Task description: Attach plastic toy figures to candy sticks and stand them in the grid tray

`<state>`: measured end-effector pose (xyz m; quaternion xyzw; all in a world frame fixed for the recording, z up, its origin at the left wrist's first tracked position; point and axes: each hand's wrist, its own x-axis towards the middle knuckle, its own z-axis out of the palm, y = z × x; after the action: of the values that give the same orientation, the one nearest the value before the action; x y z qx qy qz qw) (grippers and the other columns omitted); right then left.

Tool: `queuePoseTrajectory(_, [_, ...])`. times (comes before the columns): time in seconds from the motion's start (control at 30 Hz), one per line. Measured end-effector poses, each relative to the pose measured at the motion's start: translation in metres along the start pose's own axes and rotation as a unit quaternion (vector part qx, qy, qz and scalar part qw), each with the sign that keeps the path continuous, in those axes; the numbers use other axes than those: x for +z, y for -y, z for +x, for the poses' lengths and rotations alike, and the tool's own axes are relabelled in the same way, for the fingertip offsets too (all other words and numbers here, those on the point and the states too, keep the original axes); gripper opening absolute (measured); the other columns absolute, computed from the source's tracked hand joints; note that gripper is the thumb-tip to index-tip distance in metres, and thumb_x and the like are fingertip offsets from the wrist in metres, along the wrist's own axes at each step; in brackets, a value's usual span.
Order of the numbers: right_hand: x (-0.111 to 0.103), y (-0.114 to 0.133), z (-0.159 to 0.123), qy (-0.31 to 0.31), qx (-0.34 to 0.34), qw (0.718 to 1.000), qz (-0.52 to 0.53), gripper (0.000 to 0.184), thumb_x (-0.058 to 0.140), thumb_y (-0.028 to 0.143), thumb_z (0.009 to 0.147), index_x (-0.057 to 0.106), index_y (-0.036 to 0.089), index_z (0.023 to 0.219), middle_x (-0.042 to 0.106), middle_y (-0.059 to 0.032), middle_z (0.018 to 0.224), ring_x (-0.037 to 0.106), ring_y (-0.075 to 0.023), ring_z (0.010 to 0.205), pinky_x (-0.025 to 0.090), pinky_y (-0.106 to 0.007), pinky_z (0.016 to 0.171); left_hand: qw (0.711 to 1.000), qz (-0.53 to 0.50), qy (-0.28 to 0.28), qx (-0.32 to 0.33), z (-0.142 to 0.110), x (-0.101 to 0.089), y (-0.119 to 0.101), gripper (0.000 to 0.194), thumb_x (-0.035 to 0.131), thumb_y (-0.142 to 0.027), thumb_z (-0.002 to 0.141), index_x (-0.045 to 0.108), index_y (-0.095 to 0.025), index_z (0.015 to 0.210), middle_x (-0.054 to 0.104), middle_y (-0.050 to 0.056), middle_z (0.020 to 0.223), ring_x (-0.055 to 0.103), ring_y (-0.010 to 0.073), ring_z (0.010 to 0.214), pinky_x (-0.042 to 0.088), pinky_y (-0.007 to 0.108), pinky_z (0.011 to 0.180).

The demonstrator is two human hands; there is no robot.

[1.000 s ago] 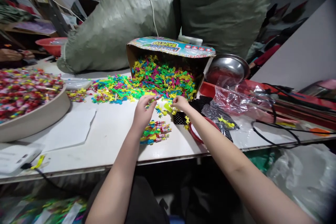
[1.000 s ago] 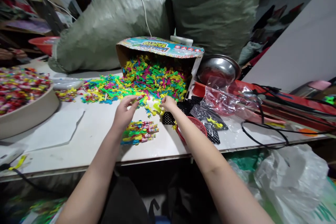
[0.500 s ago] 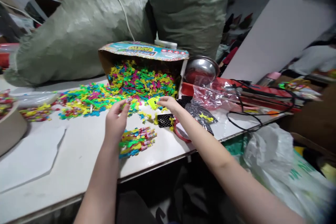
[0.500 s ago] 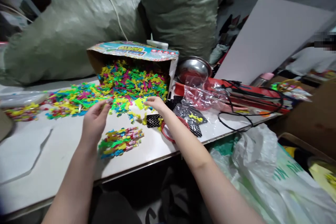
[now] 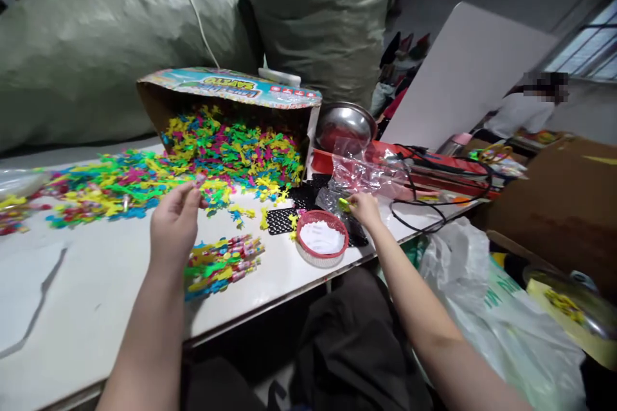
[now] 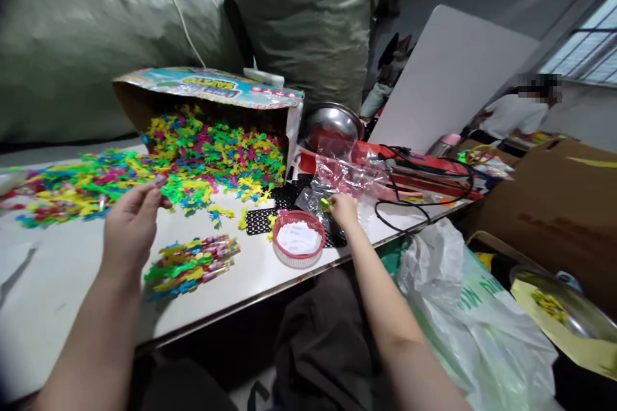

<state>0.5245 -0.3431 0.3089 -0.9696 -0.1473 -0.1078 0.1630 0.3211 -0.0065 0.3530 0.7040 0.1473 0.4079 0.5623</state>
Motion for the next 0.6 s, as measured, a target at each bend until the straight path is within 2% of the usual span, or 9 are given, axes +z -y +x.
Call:
queuePoseTrajectory(0.13, [0.000,0.003,-0.002,0.039,-0.024,0.999,-0.002,0.029,0.055,0.004,0.065,0.069,0.015,0.089,0.066,-0.0113,0.096,0.058,-0.0239,0.092,0.040,-0.032,0.080,0.999,0.021,0.030,0.029,-0.002,-0.002,-0.006,0.031,0.047,-0.042,0.082,0.059,-0.018,0.097,0.051,-0.003,0.063,0.048,0.0106,0.063,0.039,0.025,0.067])
queuePoseTrajectory(0.2, [-0.010,0.022,-0.005,0.032,-0.049,0.998,0.038,0.031,0.054,0.007,0.069,0.067,0.016,0.095,0.065,-0.0105,0.101,0.057,-0.0231,0.096,0.040,-0.033,0.083,0.997,0.029,0.060,0.028,-0.003,-0.001,-0.008,0.033,0.042,-0.044,0.084,0.059,-0.017,0.094,0.049,-0.003,0.059,0.046,0.0102,0.059,0.039,0.024,0.064])
queuePoseTrajectory(0.23, [-0.017,0.037,-0.009,0.014,-0.068,0.993,0.098,0.030,0.052,0.012,0.074,0.065,0.016,0.100,0.064,-0.0098,0.104,0.057,-0.0220,0.097,0.040,-0.033,0.084,0.996,0.027,0.078,0.026,-0.004,0.000,-0.009,0.035,0.041,-0.045,0.085,0.059,-0.017,0.092,0.048,-0.003,0.058,0.046,0.0101,0.057,0.038,0.023,0.062])
queuePoseTrajectory(0.27, [-0.023,0.056,-0.014,0.011,-0.091,0.979,0.181,0.029,0.051,0.019,0.078,0.063,0.018,0.104,0.064,-0.0084,0.105,0.057,-0.0209,0.096,0.041,-0.033,0.085,0.994,0.022,0.100,0.023,-0.005,0.003,-0.010,0.036,0.040,-0.047,0.085,0.059,-0.016,0.089,0.047,-0.003,0.057,0.045,0.0101,0.055,0.038,0.023,0.059])
queuePoseTrajectory(0.3, [-0.028,0.077,-0.021,0.037,-0.110,0.956,0.269,0.030,0.051,0.027,0.081,0.061,0.020,0.108,0.063,-0.0069,0.107,0.057,-0.0199,0.097,0.042,-0.033,0.085,0.991,0.015,0.128,0.021,-0.007,0.007,-0.011,0.037,0.039,-0.048,0.084,0.059,-0.016,0.086,0.047,-0.002,0.057,0.045,0.0102,0.054,0.038,0.023,0.057])
queuePoseTrajectory(0.4, [-0.032,0.146,-0.046,0.149,-0.153,0.848,0.485,0.035,0.050,0.042,0.082,0.057,0.025,0.112,0.064,-0.0041,0.104,0.056,-0.0178,0.100,0.041,-0.033,0.088,0.974,0.009,0.225,0.014,-0.015,0.022,-0.014,0.037,0.038,-0.048,0.084,0.058,-0.016,0.080,0.048,-0.001,0.059,0.046,0.0105,0.053,0.038,0.023,0.055])
queuePoseTrajectory(0.47, [-0.025,0.184,-0.056,0.184,-0.172,0.793,0.555,0.032,0.053,0.043,0.080,0.059,0.023,0.105,0.064,-0.0031,0.101,0.055,-0.0169,0.098,0.041,-0.032,0.087,0.960,0.034,0.278,0.010,-0.019,0.029,-0.016,0.036,0.037,-0.046,0.086,0.058,-0.017,0.078,0.049,-0.001,0.058,0.047,0.0110,0.054,0.038,0.022,0.055])
queuePoseTrajectory(0.53, [-0.011,0.208,-0.054,0.178,-0.172,0.773,0.584,0.028,0.052,0.045,0.080,0.061,0.020,0.091,0.064,-0.0027,0.091,0.057,-0.0156,0.090,0.043,-0.029,0.082,0.945,0.065,0.320,0.005,-0.019,0.029,-0.015,0.035,0.037,-0.044,0.086,0.059,-0.017,0.079,0.054,0.000,0.063,0.052,0.0124,0.061,0.041,0.023,0.060])
queuePoseTrajectory(0.6, [0.006,0.221,-0.040,0.156,-0.164,0.792,0.567,0.029,0.045,0.045,0.083,0.057,0.018,0.084,0.062,-0.0023,0.082,0.058,-0.0142,0.081,0.044,-0.027,0.076,0.939,0.100,0.330,-0.010,-0.014,0.020,-0.011,0.033,0.041,-0.043,0.084,0.060,-0.018,0.091,0.061,0.003,0.080,0.057,0.0152,0.076,0.043,0.025,0.070])
